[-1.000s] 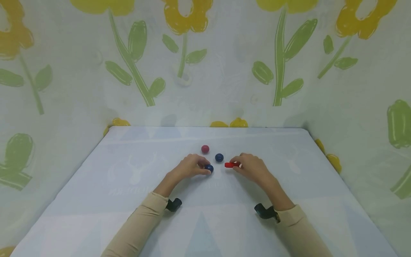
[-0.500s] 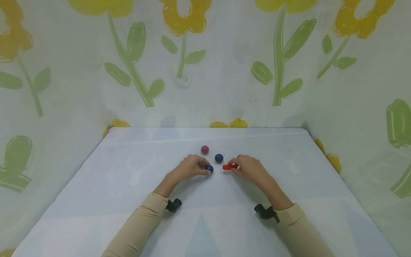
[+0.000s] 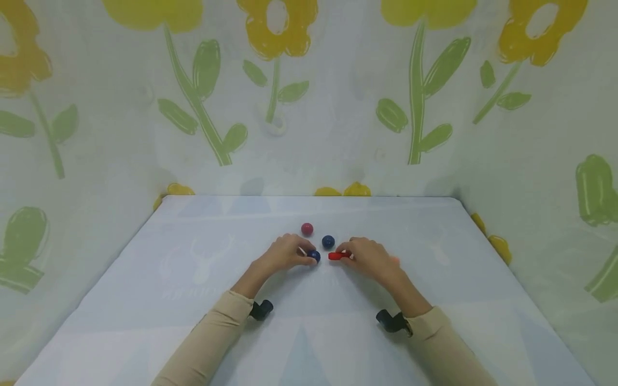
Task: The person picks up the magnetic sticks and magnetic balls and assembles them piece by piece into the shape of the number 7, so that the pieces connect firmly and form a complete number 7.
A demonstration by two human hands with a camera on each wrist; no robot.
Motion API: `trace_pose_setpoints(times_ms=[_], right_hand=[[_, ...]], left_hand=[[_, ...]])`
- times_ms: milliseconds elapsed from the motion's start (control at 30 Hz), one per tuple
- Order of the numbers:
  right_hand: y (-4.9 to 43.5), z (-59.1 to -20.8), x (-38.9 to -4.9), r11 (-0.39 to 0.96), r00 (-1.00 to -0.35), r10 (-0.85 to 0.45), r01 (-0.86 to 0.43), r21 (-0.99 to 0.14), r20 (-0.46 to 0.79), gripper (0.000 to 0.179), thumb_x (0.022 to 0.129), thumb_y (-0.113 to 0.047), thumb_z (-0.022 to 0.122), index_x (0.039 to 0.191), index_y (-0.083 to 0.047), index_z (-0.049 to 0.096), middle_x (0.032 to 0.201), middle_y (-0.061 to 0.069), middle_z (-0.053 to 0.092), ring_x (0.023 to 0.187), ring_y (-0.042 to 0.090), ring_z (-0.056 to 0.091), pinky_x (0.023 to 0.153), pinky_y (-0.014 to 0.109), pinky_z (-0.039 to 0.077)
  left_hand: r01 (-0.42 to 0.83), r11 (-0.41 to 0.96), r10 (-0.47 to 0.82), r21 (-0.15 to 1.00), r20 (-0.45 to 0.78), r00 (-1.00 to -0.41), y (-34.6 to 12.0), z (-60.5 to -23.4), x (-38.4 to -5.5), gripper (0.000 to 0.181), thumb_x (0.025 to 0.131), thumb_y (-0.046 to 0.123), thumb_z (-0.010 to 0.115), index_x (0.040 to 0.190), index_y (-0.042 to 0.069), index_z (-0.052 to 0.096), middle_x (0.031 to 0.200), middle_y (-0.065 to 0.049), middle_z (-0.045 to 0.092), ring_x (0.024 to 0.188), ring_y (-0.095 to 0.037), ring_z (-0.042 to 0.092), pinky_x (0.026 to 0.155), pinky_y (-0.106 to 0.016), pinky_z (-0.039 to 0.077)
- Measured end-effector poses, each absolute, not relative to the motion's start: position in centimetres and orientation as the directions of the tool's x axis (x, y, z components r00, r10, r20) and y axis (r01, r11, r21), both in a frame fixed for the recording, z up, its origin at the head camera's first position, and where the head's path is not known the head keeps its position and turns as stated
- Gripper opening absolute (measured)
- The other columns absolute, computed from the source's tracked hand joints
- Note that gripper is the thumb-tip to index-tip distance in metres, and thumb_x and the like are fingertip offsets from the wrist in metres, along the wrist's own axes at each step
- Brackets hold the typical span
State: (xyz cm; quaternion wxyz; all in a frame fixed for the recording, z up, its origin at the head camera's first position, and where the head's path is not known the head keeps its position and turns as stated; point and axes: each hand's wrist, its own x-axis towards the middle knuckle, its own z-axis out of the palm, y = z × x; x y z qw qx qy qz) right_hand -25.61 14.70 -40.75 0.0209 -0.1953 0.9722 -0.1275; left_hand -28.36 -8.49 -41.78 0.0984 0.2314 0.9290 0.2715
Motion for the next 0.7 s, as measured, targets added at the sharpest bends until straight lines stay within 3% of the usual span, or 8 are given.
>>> trace_pose_setpoints(times_ms=[100,500,700], right_hand=[[14.4,-40.7,-25.7,0.889,-0.921,-0.389,-0.377,-0.259,0.004,0.025,0.087,-0.019,0.075,0.112,-0.02,0.074,0.096,0.001,0.071,0.084,0.015,0.061,0.079,0.032,0.056],[13.7,-41.0,-26.4,0.892,-0.922,-0.387,-0.372,-0.256,-0.009,0.026,0.088,-0.019,0.074,0.114,-0.022,0.074,0.094,0.001,0.07,0.082,0.015,0.06,0.078,0.032,0.056],[13.4,-40.9,-26.5,0.9,-0.926,-0.377,-0.361,-0.243,-0.025,0.027,0.088,-0.02,0.074,0.115,-0.02,0.074,0.095,0.003,0.071,0.083,0.016,0.06,0.079,0.033,0.057]], left_hand=[[0.378,0.749,0.478,0.544,-0.048,-0.877,-8.5,-41.9,-28.4,0.037,0.083,0.029,0.079,0.117,0.017,0.073,0.107,0.001,0.075,0.085,-0.011,0.064,0.066,-0.022,0.052],[0.412,0.761,0.484,0.502,-0.016,-0.875,-8.3,-41.7,-28.6,0.036,0.083,0.026,0.079,0.117,0.016,0.073,0.109,0.001,0.075,0.091,-0.013,0.068,0.077,-0.026,0.054],[0.407,0.763,0.479,0.502,-0.017,-0.877,-8.3,-41.8,-28.7,0.036,0.083,0.026,0.079,0.116,0.016,0.073,0.108,0.0,0.075,0.089,-0.013,0.068,0.074,-0.025,0.053]])
